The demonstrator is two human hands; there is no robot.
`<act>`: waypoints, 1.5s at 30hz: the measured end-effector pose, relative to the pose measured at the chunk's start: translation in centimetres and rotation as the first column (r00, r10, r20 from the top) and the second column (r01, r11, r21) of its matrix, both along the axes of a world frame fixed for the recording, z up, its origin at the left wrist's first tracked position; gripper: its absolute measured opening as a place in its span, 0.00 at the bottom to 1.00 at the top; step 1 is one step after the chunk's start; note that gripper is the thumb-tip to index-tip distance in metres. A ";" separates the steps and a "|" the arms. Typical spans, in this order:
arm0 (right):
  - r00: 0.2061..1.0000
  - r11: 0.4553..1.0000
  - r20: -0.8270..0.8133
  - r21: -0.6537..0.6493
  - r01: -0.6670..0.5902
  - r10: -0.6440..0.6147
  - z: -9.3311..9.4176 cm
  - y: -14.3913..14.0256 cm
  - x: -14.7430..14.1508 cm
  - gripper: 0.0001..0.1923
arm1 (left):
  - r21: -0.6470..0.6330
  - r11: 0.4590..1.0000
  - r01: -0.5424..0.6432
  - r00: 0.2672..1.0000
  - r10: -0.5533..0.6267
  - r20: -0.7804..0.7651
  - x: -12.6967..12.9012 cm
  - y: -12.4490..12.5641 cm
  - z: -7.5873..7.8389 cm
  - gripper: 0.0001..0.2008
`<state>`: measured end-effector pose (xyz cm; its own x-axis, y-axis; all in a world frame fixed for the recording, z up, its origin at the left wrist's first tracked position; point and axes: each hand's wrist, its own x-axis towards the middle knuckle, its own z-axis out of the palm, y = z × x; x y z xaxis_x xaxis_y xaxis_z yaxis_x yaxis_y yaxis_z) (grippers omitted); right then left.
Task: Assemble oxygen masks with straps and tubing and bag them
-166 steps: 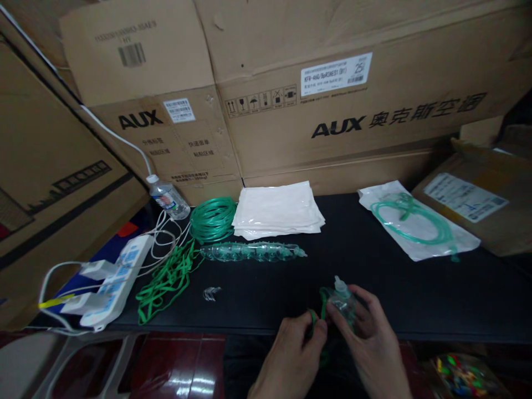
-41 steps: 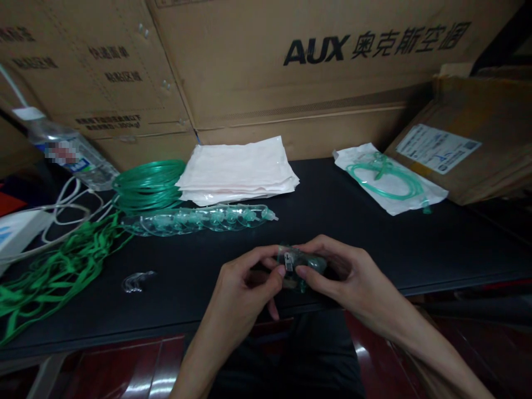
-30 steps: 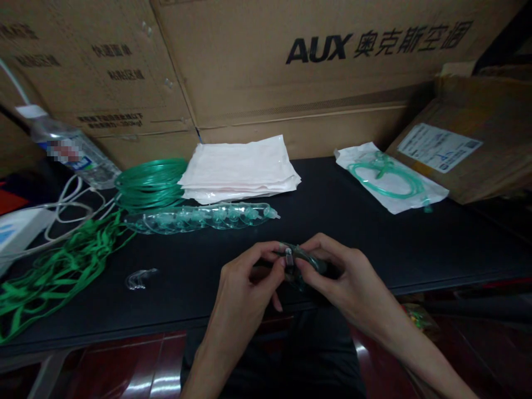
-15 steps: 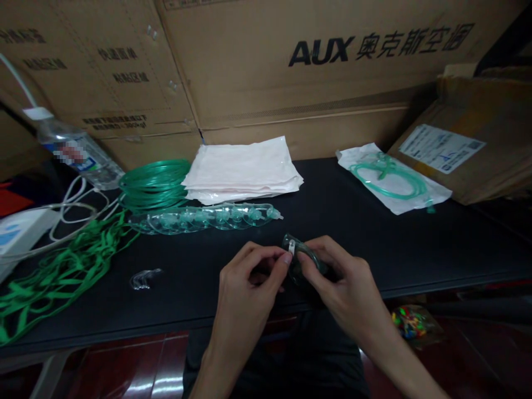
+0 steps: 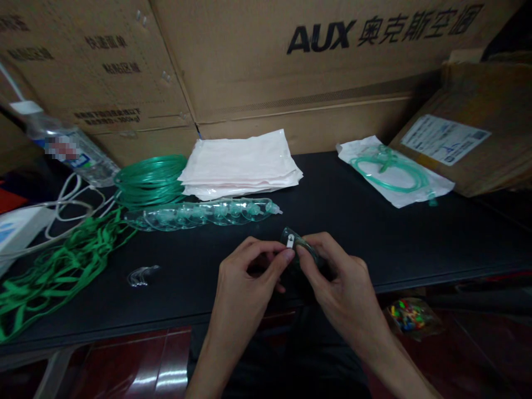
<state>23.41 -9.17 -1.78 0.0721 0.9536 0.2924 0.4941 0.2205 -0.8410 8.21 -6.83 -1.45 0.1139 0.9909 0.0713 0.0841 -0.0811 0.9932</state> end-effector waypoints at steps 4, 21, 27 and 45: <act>0.999 0.999 0.003 0.004 0.033 -0.033 0.0 0.0 -0.5 0.05 | -0.004 1.000 0.004 0.999 -0.004 0.051 0.0 0.1 0.0 0.06; 0.998 0.960 0.067 0.279 -0.015 -0.004 0.0 0.3 -0.6 0.14 | -0.036 0.999 0.003 0.995 0.000 0.100 -0.1 0.2 0.2 0.08; 0.999 0.955 0.037 0.296 -0.001 -0.010 -0.2 0.2 -0.9 0.14 | -0.052 0.999 0.000 0.992 0.006 0.127 -0.2 0.1 0.2 0.08; 0.984 0.979 0.101 0.157 0.133 -0.150 1.5 0.2 -1.7 0.12 | -0.069 0.997 0.044 0.988 -0.034 0.148 -0.1 0.5 0.4 0.08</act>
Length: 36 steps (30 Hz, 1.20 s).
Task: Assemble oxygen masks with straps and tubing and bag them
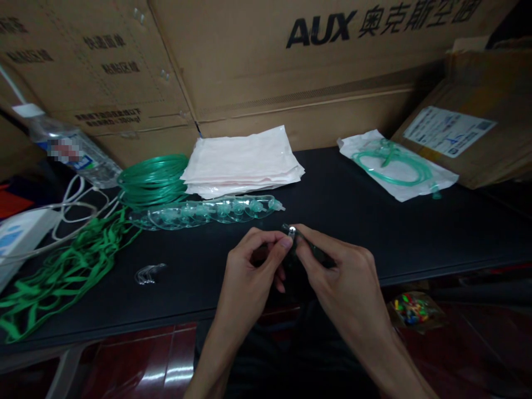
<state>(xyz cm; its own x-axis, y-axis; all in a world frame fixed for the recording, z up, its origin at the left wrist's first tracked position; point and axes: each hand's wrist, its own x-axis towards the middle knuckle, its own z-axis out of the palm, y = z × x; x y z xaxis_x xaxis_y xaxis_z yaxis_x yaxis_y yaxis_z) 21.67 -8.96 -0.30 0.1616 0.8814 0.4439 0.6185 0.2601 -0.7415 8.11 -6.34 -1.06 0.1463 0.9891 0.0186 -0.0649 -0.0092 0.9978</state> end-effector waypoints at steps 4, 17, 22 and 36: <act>1.000 1.000 -0.016 -0.022 0.011 -0.011 0.2 0.3 0.1 0.13 | -0.013 1.000 0.024 1.000 -0.024 -0.001 -0.1 0.0 0.0 0.08; 0.987 0.988 -0.146 -0.123 -0.092 0.074 -0.2 1.0 2.0 0.15 | -0.110 0.994 0.027 0.999 -0.030 -0.023 -0.1 0.6 0.3 0.12; 0.971 0.974 -0.108 -0.062 -0.219 0.211 0.3 1.1 2.6 0.15 | -0.175 0.984 0.033 0.999 -0.040 -0.035 -0.4 0.6 0.2 0.14; 0.921 0.933 0.145 -0.059 -0.356 0.361 -1.2 1.0 3.6 0.36 | -0.287 0.958 -0.019 0.999 0.031 0.038 -1.0 0.9 0.4 0.20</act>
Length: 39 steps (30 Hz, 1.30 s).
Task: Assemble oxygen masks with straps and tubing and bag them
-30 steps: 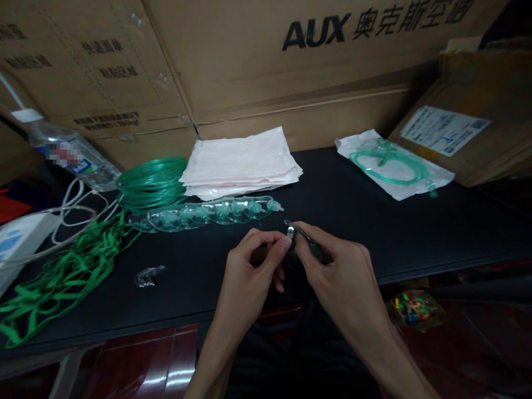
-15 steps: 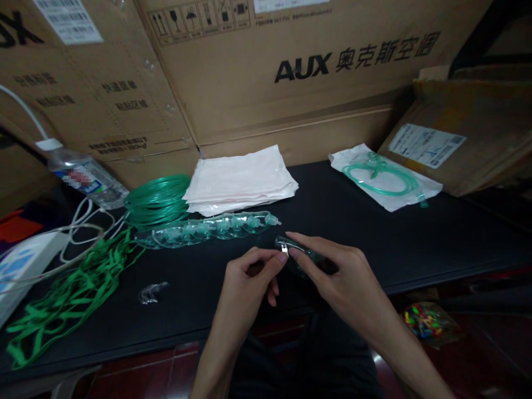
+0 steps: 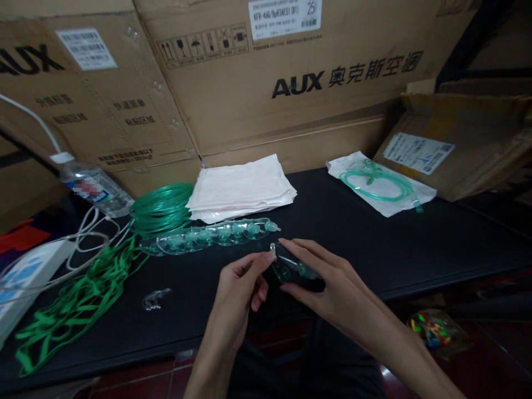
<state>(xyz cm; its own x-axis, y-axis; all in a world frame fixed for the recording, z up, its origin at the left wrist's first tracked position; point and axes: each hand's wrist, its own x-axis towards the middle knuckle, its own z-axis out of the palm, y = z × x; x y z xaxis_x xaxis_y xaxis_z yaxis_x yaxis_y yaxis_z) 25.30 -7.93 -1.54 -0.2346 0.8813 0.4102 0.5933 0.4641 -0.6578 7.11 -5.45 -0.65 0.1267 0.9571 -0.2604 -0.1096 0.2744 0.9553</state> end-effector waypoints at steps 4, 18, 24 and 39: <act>0.992 0.999 0.122 0.044 0.017 -0.022 -0.4 -0.3 0.1 0.36 | -0.005 1.000 0.020 1.000 -0.020 0.008 -0.1 0.1 0.0 0.20; 0.901 0.996 0.425 -0.019 -0.089 0.088 1.4 0.1 1.8 0.06 | 0.073 0.992 0.099 0.991 -0.091 -0.098 0.3 -0.1 -0.3 0.22; 0.945 0.971 0.292 -0.224 -0.080 0.145 3.3 0.1 1.6 0.05 | 0.143 0.979 0.148 0.984 -0.131 -0.120 0.1 -0.2 -0.3 0.18; 0.984 0.942 0.062 -0.308 -0.137 0.164 3.4 0.4 2.0 0.04 | 0.576 0.778 0.253 0.944 -0.069 -0.322 -0.1 -0.9 -1.2 0.12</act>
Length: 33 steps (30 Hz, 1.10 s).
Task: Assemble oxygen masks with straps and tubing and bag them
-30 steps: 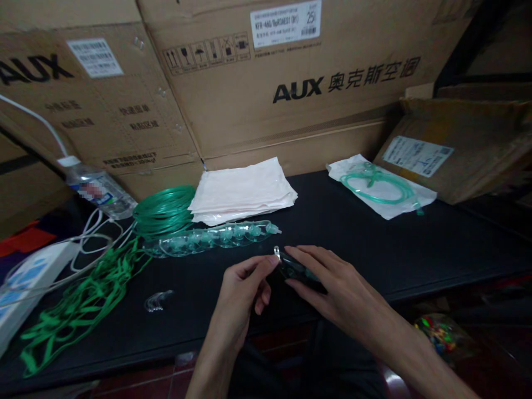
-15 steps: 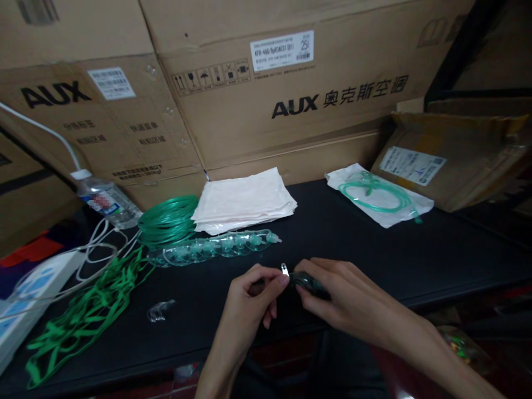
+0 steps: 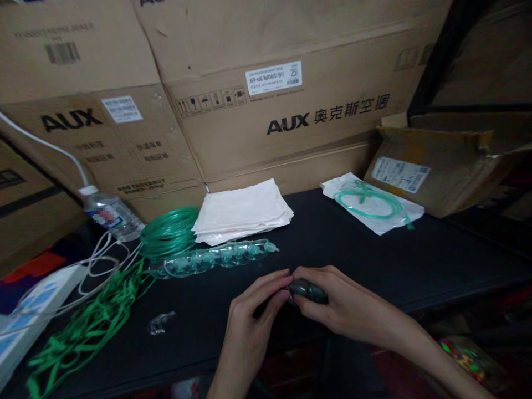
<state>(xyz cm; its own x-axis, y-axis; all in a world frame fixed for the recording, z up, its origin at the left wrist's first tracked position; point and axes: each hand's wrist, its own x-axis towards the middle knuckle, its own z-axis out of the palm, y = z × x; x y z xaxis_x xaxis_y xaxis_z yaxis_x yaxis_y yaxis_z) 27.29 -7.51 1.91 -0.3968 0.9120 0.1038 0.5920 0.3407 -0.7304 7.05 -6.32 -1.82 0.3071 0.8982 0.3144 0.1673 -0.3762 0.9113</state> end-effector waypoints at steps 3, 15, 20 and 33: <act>1.000 0.999 -0.017 -0.048 -0.022 0.021 -0.4 0.3 0.4 0.04 | 0.019 0.999 0.031 0.999 -0.031 -0.016 0.0 0.0 -0.5 0.16; 0.998 0.995 -0.054 -0.088 -0.042 0.037 -0.1 0.0 1.1 0.03 | 0.041 0.998 0.038 0.999 -0.037 -0.014 0.1 -0.5 -0.1 0.21; 0.999 0.996 -0.026 -0.084 -0.031 0.028 0.0 -0.4 0.7 0.02 | 0.043 0.999 -0.001 1.000 0.001 0.001 0.1 -0.5 -0.3 0.19; 0.990 0.963 -0.088 0.237 0.131 -0.113 -2.8 1.2 1.2 0.10 | -0.223 0.926 -0.305 0.910 0.353 0.219 -5.3 -2.5 -1.1 0.12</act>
